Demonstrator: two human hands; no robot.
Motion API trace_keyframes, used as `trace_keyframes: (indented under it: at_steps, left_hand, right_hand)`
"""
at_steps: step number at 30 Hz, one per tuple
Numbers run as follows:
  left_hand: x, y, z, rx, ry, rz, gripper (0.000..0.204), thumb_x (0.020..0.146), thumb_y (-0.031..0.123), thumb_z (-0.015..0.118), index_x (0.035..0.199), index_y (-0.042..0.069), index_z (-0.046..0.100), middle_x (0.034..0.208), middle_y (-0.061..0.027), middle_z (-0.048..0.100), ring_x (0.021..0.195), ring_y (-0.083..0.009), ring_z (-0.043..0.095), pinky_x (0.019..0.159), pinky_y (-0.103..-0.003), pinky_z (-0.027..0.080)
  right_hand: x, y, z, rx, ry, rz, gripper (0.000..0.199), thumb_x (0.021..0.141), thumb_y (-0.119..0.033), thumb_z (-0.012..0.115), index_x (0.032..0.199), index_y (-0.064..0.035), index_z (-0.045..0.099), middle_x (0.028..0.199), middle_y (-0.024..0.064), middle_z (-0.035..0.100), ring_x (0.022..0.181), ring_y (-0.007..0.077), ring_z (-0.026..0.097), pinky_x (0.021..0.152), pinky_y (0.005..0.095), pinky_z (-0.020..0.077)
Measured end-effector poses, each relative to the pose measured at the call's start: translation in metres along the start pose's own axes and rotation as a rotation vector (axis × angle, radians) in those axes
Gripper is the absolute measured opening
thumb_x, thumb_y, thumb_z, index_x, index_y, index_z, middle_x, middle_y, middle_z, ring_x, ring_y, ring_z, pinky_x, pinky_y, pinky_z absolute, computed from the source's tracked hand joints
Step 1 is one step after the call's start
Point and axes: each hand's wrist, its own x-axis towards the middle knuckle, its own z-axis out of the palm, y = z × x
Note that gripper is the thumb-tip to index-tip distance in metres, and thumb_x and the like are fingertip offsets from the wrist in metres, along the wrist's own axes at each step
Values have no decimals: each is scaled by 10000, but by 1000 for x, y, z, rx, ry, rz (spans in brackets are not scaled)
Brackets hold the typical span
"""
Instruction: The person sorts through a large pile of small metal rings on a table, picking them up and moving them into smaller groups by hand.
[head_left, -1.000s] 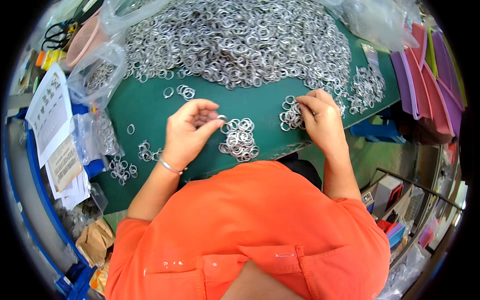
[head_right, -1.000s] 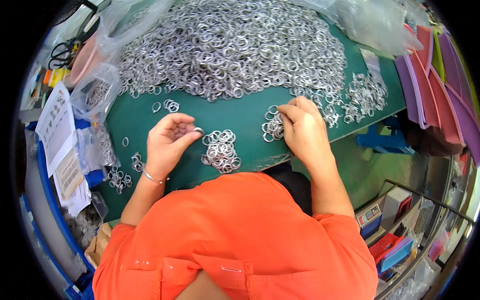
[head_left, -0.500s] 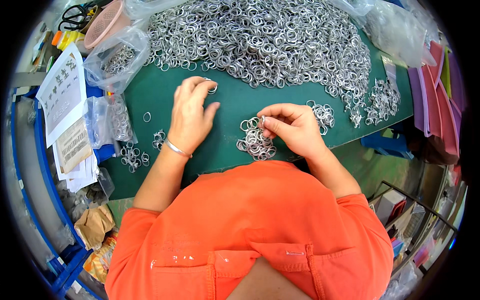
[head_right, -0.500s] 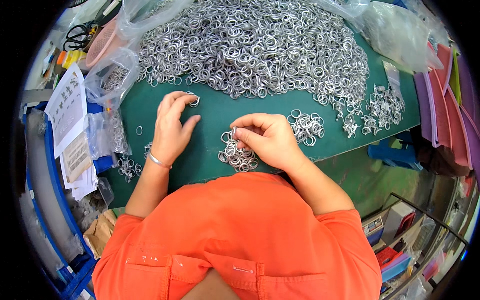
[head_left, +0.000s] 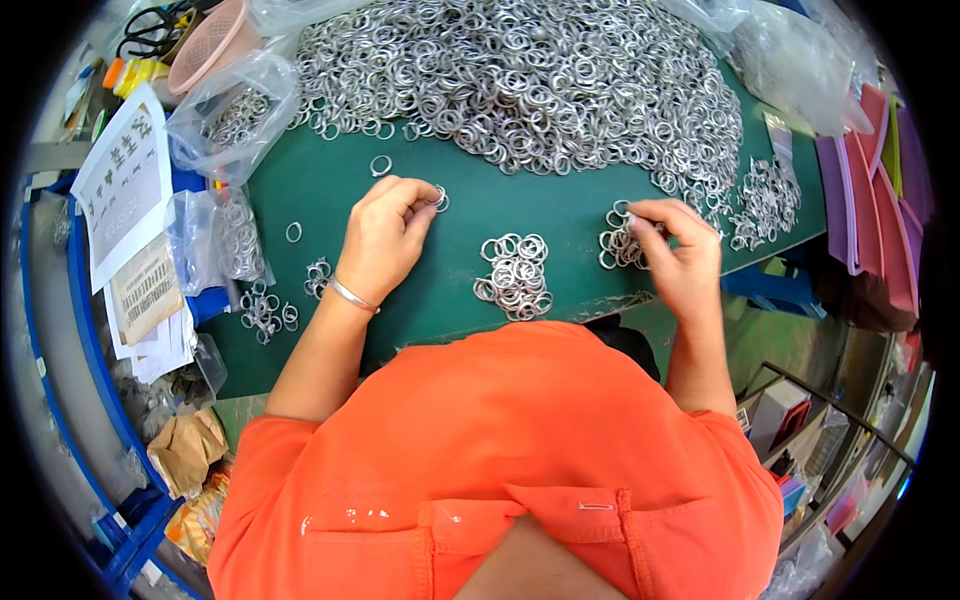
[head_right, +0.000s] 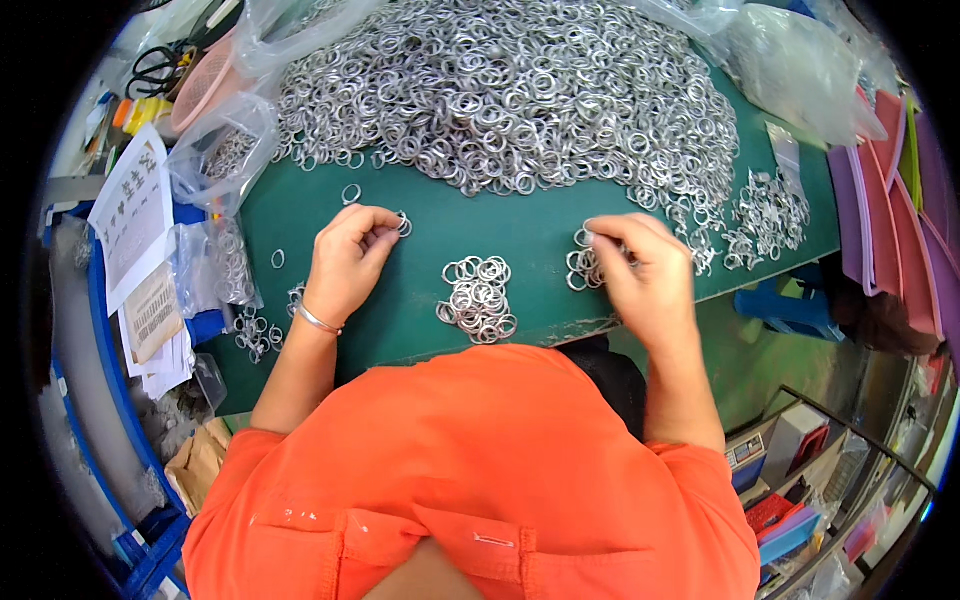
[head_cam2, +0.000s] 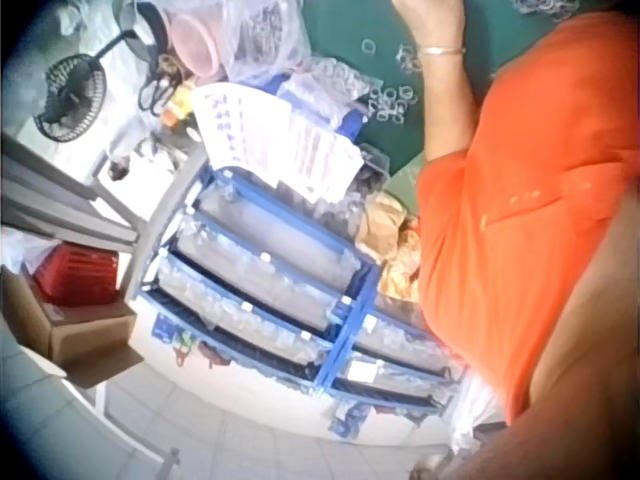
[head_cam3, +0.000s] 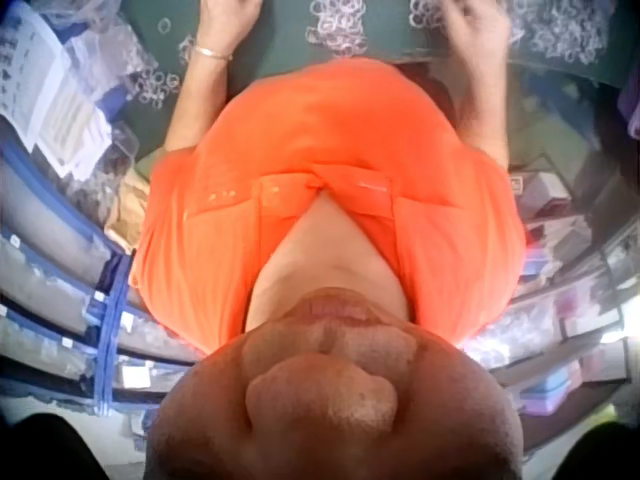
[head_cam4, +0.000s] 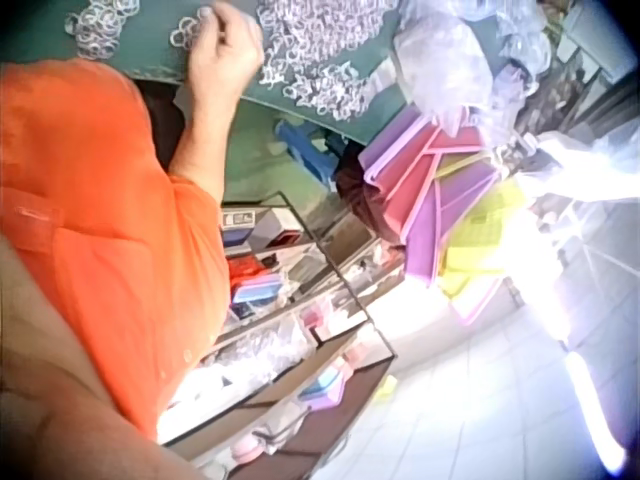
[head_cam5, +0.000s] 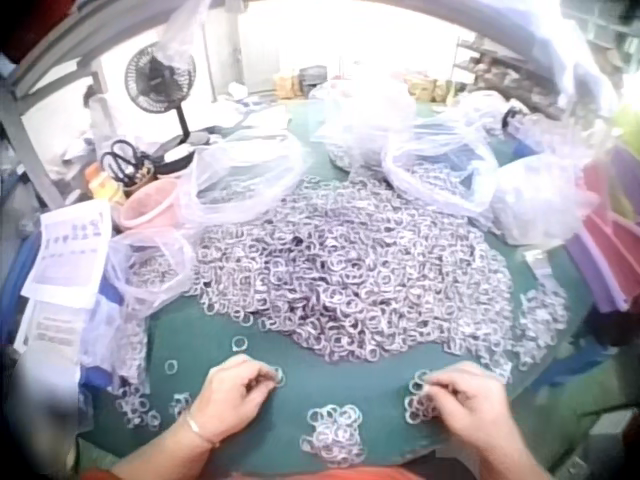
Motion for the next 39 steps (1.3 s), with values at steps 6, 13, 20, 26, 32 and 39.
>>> trace_keyframes:
  at_steps: [6, 13, 20, 26, 32, 39]
  left_hand:
    - [-1, 3, -2, -10, 35, -5, 124, 770, -41, 724, 874, 11, 680, 858, -54, 607, 629, -109, 564, 592, -246, 475]
    - [-4, 26, 2, -33, 147, 239, 164, 716, -51, 767, 835, 18, 678, 992, -86, 608, 754, -165, 634, 657, -276, 522]
    - [-10, 33, 6, -87, 119, 376, 230, 691, -85, 770, 842, 25, 636, 1034, -113, 609, 819, -185, 652, 688, -278, 545]
    - [-2, 13, 3, 199, 136, 238, 235, 720, -32, 766, 917, 27, 652, 950, -80, 604, 765, -217, 612, 646, -308, 513]
    - [-5, -5, 6, 110, 92, 112, 147, 751, -23, 750, 877, 20, 686, 899, -62, 609, 696, -175, 604, 599, -283, 496]
    - [-6, 16, 1, -52, 136, 37, 115, 769, -29, 746, 860, 6, 685, 888, -68, 642, 706, -134, 623, 607, -263, 514]
  right_hand:
    - [-6, 18, -13, -347, 12, -110, 138, 796, 30, 655, 928, 19, 692, 844, 149, 628, 811, 333, 596, 742, 396, 475]
    - [10, -20, 38, 272, -128, 78, 135, 863, -53, 702, 976, 19, 696, 886, 71, 676, 752, 133, 631, 654, 268, 502]
    - [18, -37, 89, 737, -389, 255, 172, 880, -99, 715, 993, 28, 695, 845, 47, 696, 738, 65, 641, 655, 211, 533]
    - [17, -33, 78, 829, -405, 363, 101, 908, -30, 662, 979, 35, 691, 859, 37, 688, 739, 70, 627, 659, 210, 521]
    - [17, -25, 60, 219, -312, -145, 144, 842, -7, 657, 979, -9, 701, 855, 86, 654, 766, 204, 646, 675, 304, 515]
    - [11, -26, 76, 143, -248, -292, 127, 819, -9, 664, 944, -18, 681, 876, 107, 611, 845, 298, 604, 758, 381, 501]
